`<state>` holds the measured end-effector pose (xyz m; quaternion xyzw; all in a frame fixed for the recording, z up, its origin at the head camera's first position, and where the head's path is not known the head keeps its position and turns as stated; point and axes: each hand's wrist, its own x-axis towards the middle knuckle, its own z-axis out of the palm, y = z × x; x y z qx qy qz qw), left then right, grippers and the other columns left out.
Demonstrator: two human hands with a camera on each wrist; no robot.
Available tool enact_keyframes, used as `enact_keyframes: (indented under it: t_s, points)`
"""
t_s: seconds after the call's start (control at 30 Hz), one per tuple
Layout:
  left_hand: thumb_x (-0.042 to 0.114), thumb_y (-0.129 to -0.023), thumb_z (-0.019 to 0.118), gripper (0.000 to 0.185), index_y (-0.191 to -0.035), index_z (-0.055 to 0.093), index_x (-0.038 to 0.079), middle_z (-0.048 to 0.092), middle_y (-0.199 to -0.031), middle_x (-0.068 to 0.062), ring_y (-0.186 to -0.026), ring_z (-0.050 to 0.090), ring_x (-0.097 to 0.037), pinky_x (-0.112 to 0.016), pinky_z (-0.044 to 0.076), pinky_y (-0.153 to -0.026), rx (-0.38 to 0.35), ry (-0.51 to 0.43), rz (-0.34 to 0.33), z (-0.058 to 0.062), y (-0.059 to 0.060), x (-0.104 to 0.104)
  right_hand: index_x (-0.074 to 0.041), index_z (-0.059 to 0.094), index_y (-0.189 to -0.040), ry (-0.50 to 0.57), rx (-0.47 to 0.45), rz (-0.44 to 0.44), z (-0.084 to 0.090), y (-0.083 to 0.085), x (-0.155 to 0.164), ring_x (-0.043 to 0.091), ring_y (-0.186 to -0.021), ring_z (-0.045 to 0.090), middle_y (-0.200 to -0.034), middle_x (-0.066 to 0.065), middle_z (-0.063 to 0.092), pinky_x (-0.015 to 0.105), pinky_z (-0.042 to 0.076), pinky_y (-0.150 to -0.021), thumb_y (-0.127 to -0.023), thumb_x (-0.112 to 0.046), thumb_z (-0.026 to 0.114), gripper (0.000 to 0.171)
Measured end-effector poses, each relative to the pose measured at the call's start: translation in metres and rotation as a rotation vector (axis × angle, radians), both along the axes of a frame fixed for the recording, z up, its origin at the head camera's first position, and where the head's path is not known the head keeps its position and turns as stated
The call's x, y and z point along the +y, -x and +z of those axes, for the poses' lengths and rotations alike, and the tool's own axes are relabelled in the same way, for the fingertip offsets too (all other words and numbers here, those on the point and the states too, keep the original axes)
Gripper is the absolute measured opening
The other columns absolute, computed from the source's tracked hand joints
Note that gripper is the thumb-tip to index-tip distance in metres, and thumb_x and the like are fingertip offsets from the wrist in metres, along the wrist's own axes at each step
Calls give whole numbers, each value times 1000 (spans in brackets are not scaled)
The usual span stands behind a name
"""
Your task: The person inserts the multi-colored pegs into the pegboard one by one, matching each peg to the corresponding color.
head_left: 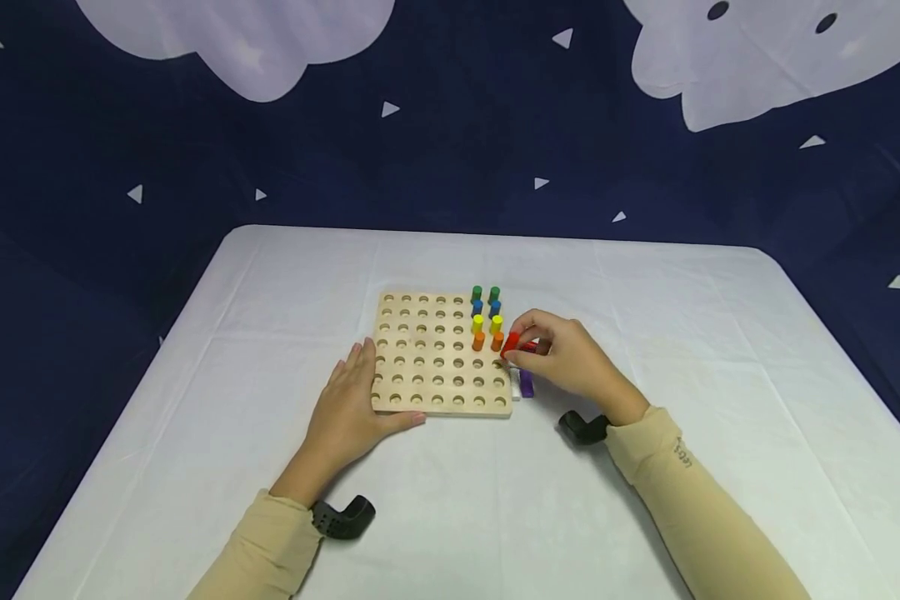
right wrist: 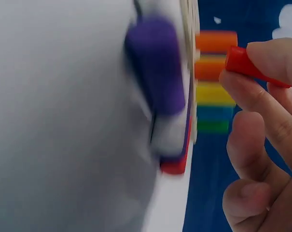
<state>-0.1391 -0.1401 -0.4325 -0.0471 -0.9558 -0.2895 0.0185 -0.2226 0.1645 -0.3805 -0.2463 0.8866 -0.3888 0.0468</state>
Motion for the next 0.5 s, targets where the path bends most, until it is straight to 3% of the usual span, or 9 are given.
enact_keyframes:
  t_s: [0.27,0.5]
  points:
    - [70,-66,79,137,-157,9,-4,15,-164,-21,-155,13,-33,-47,10,-128,-2,7,0,-1,1,-1,-22,65,-104,-120,52,49,-3,-11,-27,10,-60,59,-96,-7,77,24,46,-50,-89,-25,76,19]
    - [71,-66,79,137,-157,9,-3,14,-165,-20,-155,12,-33,-48,10,-128,-2,-1,-5,-2,2,0,-24,66,-105,-208,120,37,-5,-8,-35,8,-70,62,-98,-9,77,26,49,-61,-89,-30,76,19]
